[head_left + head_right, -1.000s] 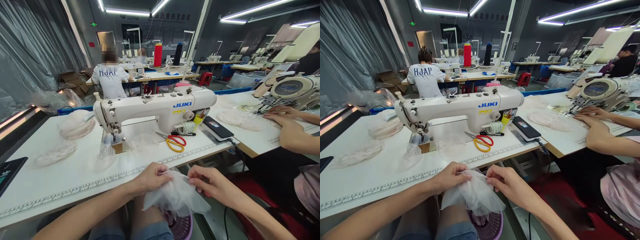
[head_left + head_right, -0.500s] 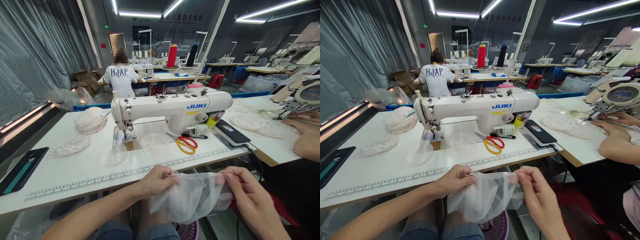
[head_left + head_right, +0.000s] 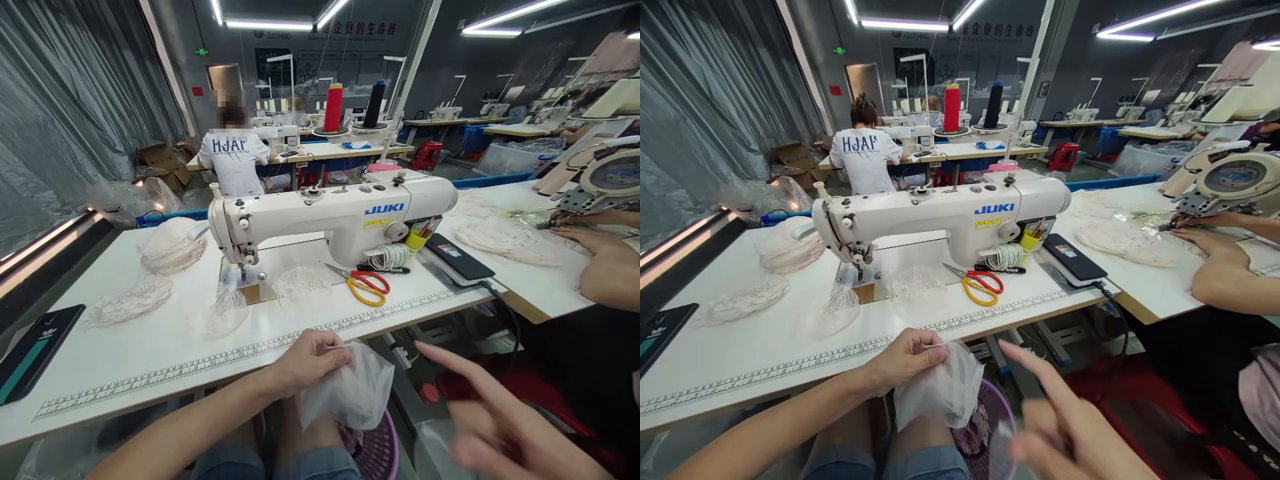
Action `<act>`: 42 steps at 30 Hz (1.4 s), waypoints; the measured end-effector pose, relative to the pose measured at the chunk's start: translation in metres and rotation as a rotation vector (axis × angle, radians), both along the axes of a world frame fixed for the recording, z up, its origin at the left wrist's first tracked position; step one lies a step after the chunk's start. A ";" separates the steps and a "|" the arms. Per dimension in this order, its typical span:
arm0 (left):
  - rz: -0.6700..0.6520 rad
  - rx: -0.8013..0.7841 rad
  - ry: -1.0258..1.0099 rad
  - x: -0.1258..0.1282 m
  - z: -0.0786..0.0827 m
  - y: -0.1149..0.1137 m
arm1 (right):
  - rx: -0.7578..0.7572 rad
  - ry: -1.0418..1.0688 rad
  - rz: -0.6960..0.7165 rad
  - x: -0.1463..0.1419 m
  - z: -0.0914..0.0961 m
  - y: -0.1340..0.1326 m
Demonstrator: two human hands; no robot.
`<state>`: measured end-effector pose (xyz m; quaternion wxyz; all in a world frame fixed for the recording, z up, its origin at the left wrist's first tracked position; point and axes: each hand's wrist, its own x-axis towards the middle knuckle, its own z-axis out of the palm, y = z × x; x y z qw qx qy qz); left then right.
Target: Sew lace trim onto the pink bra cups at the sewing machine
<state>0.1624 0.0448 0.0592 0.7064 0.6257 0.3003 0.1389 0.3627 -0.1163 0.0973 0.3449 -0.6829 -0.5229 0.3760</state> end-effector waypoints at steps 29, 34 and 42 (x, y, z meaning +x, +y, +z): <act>-0.138 -0.023 0.057 -0.006 0.001 0.009 | -0.093 0.249 0.320 -0.010 -0.032 0.069; -0.172 0.164 0.052 -0.002 0.002 0.007 | -0.095 0.231 0.335 -0.010 -0.032 0.066; -0.174 0.104 0.117 -0.003 0.006 0.005 | -0.095 0.160 0.319 -0.010 -0.029 0.067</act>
